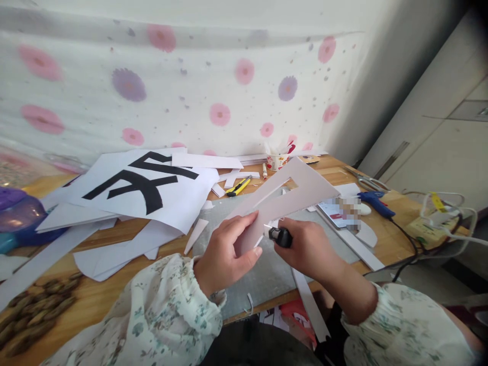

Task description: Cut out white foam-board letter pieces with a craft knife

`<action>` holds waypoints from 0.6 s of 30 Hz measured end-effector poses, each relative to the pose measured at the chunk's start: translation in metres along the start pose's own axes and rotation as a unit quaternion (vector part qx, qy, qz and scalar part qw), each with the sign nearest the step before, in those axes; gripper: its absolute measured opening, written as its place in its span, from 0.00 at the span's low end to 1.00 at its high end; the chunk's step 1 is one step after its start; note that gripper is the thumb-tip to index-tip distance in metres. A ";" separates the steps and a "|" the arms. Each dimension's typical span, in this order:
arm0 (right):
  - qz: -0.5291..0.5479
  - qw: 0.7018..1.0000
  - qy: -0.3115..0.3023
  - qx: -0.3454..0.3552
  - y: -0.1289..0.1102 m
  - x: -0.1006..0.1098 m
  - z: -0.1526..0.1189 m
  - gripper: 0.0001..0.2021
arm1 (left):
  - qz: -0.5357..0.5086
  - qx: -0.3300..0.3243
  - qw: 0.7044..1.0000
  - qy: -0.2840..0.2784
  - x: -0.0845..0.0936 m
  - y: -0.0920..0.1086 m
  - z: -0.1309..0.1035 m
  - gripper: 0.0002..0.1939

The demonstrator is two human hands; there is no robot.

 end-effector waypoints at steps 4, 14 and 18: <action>0.005 1.000 -0.016 0.018 -0.005 -0.002 -0.003 0.03 | 0.007 -0.008 1.000 0.003 0.000 -0.001 0.000 0.28; 0.002 1.000 -0.009 0.005 -0.002 -0.001 -0.002 0.02 | 0.012 -0.017 1.000 0.008 0.001 -0.001 -0.001 0.28; 0.002 1.000 0.008 -0.002 0.003 -0.001 -0.001 0.01 | 0.020 -0.024 0.999 0.006 0.000 -0.001 -0.002 0.28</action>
Point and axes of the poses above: each hand's wrist, its own z-axis towards the middle knuckle, its own x-axis out of the back of the hand, y = z × x, the point moved 3 cm from there along z, towards the middle knuckle, and after that the axes turned 4 degrees about -z, right-handed, at the moved point
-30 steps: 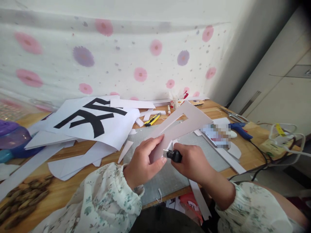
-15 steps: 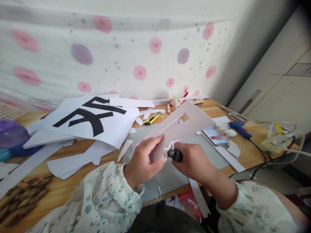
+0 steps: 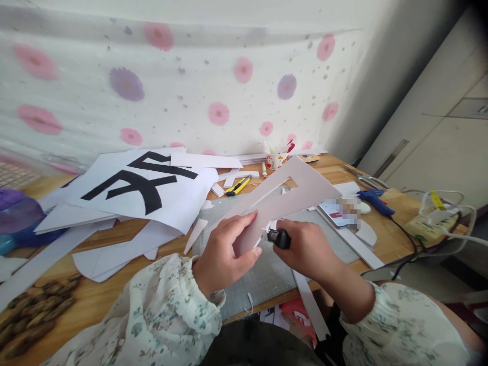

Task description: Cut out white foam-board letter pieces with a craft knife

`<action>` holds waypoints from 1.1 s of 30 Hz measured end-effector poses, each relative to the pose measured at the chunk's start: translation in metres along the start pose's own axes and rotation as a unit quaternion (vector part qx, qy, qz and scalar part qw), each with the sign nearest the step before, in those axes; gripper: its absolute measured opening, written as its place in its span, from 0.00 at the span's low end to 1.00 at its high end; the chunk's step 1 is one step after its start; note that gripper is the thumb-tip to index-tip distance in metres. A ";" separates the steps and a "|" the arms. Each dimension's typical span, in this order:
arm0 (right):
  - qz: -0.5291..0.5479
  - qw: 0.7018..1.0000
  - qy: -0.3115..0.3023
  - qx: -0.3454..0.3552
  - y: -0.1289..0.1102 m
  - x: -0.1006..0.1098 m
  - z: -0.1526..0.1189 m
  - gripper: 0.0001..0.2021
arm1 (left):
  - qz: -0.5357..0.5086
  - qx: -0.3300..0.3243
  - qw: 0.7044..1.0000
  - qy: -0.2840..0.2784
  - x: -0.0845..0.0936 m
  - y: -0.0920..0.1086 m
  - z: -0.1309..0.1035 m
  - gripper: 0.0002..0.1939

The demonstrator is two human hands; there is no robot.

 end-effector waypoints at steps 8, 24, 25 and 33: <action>-0.019 1.000 0.000 -0.002 0.001 0.000 0.000 0.02 | 0.020 -0.002 1.000 0.001 -0.001 0.000 0.000 0.28; -0.026 1.000 -0.012 -0.010 0.001 -0.001 -0.001 0.02 | 0.034 -0.008 0.999 0.007 -0.001 0.002 0.000 0.28; -0.024 1.000 -0.015 -0.002 -0.001 -0.002 -0.002 0.02 | 0.036 -0.010 0.999 0.010 -0.001 0.002 0.000 0.28; -0.012 1.000 -0.022 -0.014 0.003 -0.001 0.001 0.02 | 0.044 -0.023 0.999 0.012 -0.001 0.002 0.001 0.27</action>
Point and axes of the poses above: each hand's wrist, its own z-axis towards the middle knuckle, its own x-axis out of the back of the hand, y = z × x, the point moved 3 cm from there along z, towards the middle knuckle, and after that the axes turned 4 degrees about -z, right-handed, at the moved point
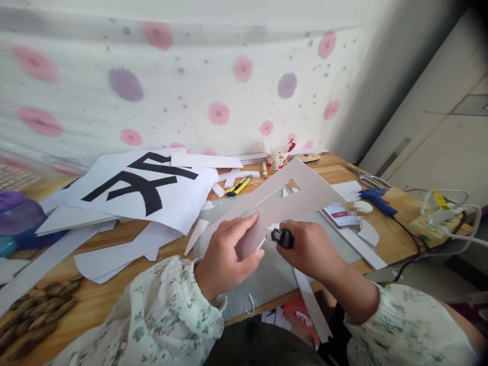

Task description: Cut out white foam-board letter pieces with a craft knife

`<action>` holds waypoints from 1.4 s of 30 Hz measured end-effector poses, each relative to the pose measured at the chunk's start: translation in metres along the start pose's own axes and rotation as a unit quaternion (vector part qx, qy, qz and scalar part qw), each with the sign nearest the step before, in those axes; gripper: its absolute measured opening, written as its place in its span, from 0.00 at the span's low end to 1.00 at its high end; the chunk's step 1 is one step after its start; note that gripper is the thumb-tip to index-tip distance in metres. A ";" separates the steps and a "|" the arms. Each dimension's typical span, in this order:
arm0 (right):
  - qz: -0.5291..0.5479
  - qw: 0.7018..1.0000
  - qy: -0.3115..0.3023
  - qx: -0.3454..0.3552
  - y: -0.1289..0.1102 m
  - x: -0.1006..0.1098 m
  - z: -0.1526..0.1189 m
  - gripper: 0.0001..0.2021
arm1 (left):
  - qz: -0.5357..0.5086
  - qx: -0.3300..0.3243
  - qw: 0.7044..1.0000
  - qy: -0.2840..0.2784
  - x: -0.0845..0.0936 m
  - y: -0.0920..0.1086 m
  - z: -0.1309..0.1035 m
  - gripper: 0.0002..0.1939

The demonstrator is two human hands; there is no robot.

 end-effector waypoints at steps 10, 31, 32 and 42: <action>-0.004 1.000 -0.013 0.021 -0.008 -0.005 -0.006 0.03 | 0.010 -0.007 1.000 0.002 -0.002 0.000 0.000 0.27; -0.052 0.996 0.071 -0.033 0.009 -0.004 -0.002 0.04 | 0.017 -0.029 0.999 0.009 -0.002 0.000 -0.002 0.27; -0.060 0.994 0.084 -0.037 0.009 -0.005 -0.002 0.04 | 0.018 -0.028 0.999 0.010 -0.003 0.000 -0.002 0.27; -0.073 0.989 0.124 -0.038 0.011 -0.008 -0.003 0.04 | 0.041 -0.021 0.999 0.026 -0.002 0.000 -0.002 0.27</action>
Point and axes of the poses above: each hand's wrist, its own z-axis towards the middle knuckle, its own x-axis out of the back of the hand, y = z × x, the point moved 3 cm from there along z, towards the middle knuckle, and after that the axes turned 4 degrees about -z, right-handed, at the moved point
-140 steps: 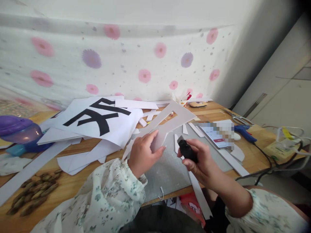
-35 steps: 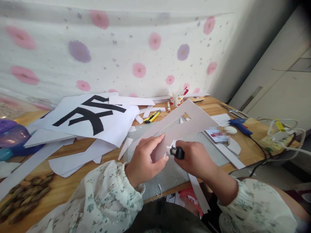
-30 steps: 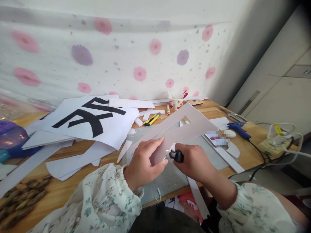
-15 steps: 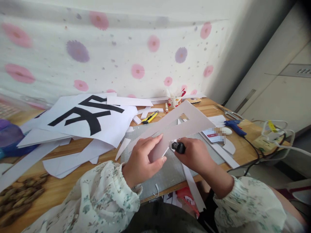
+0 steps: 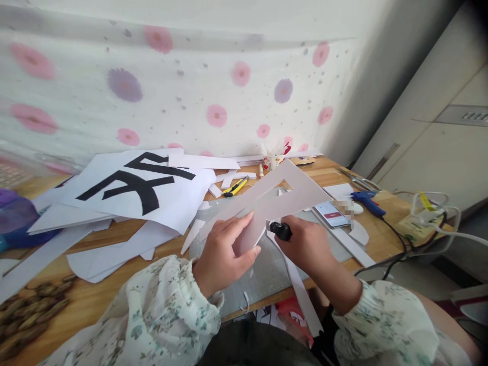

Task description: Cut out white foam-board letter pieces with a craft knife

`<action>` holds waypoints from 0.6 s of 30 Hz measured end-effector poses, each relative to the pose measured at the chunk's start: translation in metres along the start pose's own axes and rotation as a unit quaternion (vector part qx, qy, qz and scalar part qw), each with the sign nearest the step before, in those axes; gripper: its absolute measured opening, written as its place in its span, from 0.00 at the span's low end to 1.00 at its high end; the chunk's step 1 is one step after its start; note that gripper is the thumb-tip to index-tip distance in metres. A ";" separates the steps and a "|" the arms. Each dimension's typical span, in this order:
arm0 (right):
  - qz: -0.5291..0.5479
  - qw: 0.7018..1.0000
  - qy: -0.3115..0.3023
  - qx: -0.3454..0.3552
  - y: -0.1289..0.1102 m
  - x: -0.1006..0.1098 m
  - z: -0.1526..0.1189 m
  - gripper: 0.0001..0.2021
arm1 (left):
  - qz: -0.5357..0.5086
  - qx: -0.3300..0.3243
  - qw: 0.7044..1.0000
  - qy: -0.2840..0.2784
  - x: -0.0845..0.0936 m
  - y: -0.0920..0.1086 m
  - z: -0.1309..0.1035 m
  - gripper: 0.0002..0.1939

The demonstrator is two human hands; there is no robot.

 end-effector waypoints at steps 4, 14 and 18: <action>0.102 0.992 -0.065 0.043 -0.003 -0.002 -0.003 0.04 | 0.023 0.002 1.000 0.015 0.002 -0.001 0.001 0.26; 0.386 0.905 -0.136 0.114 0.004 0.016 0.003 0.06 | 0.037 -0.006 0.999 0.012 0.003 0.000 0.003 0.25; 0.457 0.858 -0.216 0.090 0.013 0.015 0.008 0.17 | -0.022 0.030 0.999 -0.025 0.006 0.001 0.005 0.27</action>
Point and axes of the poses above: each hand's wrist, its own z-axis towards the middle knuckle, its own x-axis out of the back of the hand, y = z × x, the point moved 3 cm from there along z, towards the middle knuckle, and after that the axes turned 4 degrees about -z, right-handed, at the moved point
